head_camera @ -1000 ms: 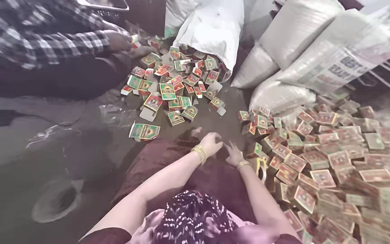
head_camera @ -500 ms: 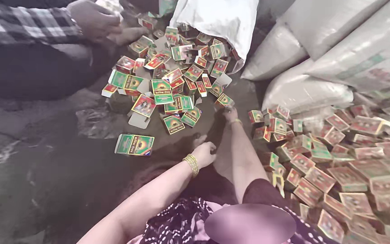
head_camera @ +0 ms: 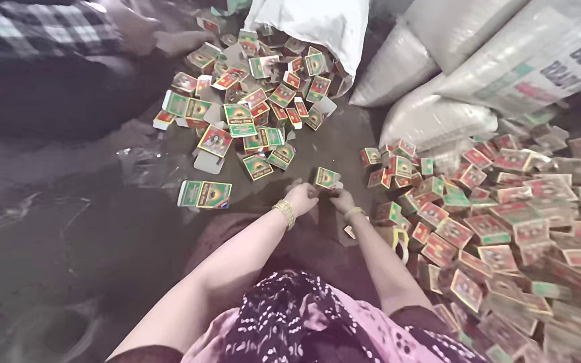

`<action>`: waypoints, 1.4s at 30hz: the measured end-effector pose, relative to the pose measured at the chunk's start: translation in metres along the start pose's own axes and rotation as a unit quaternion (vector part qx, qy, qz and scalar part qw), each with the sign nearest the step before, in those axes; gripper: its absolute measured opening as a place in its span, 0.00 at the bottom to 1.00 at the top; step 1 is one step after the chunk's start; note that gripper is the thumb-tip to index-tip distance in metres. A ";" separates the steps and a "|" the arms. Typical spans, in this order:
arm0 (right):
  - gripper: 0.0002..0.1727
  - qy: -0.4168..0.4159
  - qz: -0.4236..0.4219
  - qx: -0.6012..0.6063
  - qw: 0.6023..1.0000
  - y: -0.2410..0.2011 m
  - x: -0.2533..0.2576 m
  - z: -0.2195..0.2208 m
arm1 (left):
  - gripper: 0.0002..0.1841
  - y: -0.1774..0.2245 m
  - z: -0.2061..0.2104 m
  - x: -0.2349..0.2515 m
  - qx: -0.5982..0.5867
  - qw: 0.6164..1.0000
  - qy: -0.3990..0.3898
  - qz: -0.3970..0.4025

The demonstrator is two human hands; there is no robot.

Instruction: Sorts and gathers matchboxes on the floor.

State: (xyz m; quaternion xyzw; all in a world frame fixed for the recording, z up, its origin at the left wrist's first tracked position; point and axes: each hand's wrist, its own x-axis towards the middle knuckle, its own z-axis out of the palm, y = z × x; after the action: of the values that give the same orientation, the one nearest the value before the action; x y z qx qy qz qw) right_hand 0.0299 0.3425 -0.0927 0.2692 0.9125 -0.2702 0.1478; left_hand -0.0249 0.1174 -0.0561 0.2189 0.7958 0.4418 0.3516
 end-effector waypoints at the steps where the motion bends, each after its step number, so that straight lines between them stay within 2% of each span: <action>1: 0.19 0.011 0.014 -0.007 1.000 -0.003 -0.013 -0.005 | 0.25 -0.001 0.000 -0.003 0.011 1.000 0.002 -0.002; 4: 0.19 0.061 0.020 -0.026 0.998 -0.044 -0.042 -0.031 | 0.22 -0.001 0.000 -0.011 0.059 0.998 -0.004 -0.004; 5: 0.19 0.084 -0.008 -0.020 0.996 -0.066 -0.049 -0.039 | 0.22 -0.003 0.001 -0.015 0.072 0.997 -0.005 -0.003; 7: 0.21 0.138 -0.116 0.006 0.984 -0.110 -0.062 -0.051 | 0.21 -0.005 0.004 -0.026 0.082 0.996 0.013 -0.011; 10: 0.40 0.143 -0.251 0.053 0.956 -0.180 -0.072 -0.070 | 0.24 0.000 -0.006 -0.059 0.059 0.993 0.105 -0.002; 11: 0.42 0.137 -0.281 0.064 0.948 -0.198 -0.080 -0.073 | 0.23 0.002 -0.014 -0.074 0.037 0.988 0.149 0.009; 13: 0.36 0.114 -0.339 0.054 0.932 -0.218 -0.106 -0.074 | 0.21 0.002 -0.044 -0.107 0.028 0.972 0.231 0.025; 15: 0.30 0.061 -0.394 0.011 0.917 -0.209 -0.132 -0.064 | 0.25 -0.013 -0.076 -0.140 0.055 0.950 0.306 -0.010; 16: 0.28 0.028 -0.410 -0.014 0.912 -0.195 -0.143 -0.055 | 0.31 -0.028 -0.089 -0.153 0.072 0.938 0.337 -0.050; 19: 0.26 -0.052 -0.403 -0.083 0.910 -0.140 -0.165 -0.023 | 0.56 -0.085 -0.119 -0.163 0.096 0.913 0.332 -0.217; 21: 0.27 -0.085 -0.358 -0.099 0.925 -0.098 -0.177 -0.003 | 0.71 -0.123 -0.122 -0.154 0.091 0.907 0.312 -0.267; 22: 0.27 -0.091 -0.331 -0.099 0.934 -0.079 -0.183 0.004 | 0.75 -0.139 -0.120 -0.146 0.088 0.909 0.302 -0.272; 24: 0.26 -0.084 -0.275 -0.101 0.952 -0.045 -0.196 0.010 | 0.75 -0.163 -0.115 -0.123 0.081 0.919 0.284 -0.263; 26: 0.25 -0.063 -0.240 -0.103 0.963 -0.014 -0.205 0.009 | 0.71 -0.170 -0.116 -0.113 0.084 0.927 0.268 -0.250; 29: 0.24 -0.026 -0.201 -0.105 0.973 0.017 -0.213 0.000 | 0.68 -0.151 -0.123 -0.121 0.064 0.929 0.242 -0.273; 30: 0.24 -0.014 -0.189 -0.107 0.976 0.024 -0.212 -0.003 | 0.63 -0.143 -0.127 -0.123 0.050 0.931 0.231 -0.278; 33: 0.24 -0.002 -0.162 -0.104 0.981 0.033 -0.199 -0.003 | 0.30 -0.099 -0.157 -0.129 0.024 0.964 0.140 -0.224; 34: 0.24 -0.014 -0.152 -0.109 0.982 0.031 -0.194 -0.002 | 0.25 -0.078 -0.171 -0.131 0.021 0.975 0.109 -0.191; 35: 0.24 -0.029 -0.144 -0.118 0.982 0.027 -0.188 0.000 | 0.25 -0.057 -0.187 -0.131 0.010 0.983 0.106 -0.149; 36: 0.24 -0.043 -0.138 -0.129 0.981 0.023 -0.183 0.002 | 0.26 -0.036 -0.200 -0.131 -0.006 0.984 0.149 -0.098; 37: 0.24 -0.056 -0.135 -0.139 0.979 0.021 -0.178 0.004 | 0.30 -0.015 -0.210 -0.130 -0.053 0.970 0.233 -0.050; 38: 0.24 -0.064 -0.136 -0.146 0.978 0.020 -0.174 0.006 | 0.41 0.004 -0.223 -0.123 -0.093 0.942 0.321 -0.006; 39: 0.24 -0.067 -0.139 -0.150 0.976 0.020 -0.170 0.008 | 0.58 0.020 -0.239 -0.115 -0.106 0.920 0.378 0.006; 40: 0.23 -0.068 -0.142 -0.151 0.976 0.021 -0.168 0.008 | 0.70 0.034 -0.253 -0.107 -0.090 0.902 0.422 0.010; 41: 0.23 -0.068 -0.143 -0.145 0.977 0.023 -0.166 0.007 | 0.74 0.046 -0.263 -0.101 -0.057 0.889 0.453 0.012; 42: 0.23 -0.067 -0.140 -0.131 0.979 0.025 -0.166 0.006 | 0.74 0.051 -0.267 -0.094 -0.029 0.884 0.466 0.014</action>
State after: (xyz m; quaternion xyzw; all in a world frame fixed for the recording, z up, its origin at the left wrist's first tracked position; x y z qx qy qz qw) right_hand 0.1798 0.2885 -0.0389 0.0983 0.9567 -0.1836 0.2035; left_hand -0.1619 -0.0650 0.1191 -0.0119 0.8516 0.5206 -0.0599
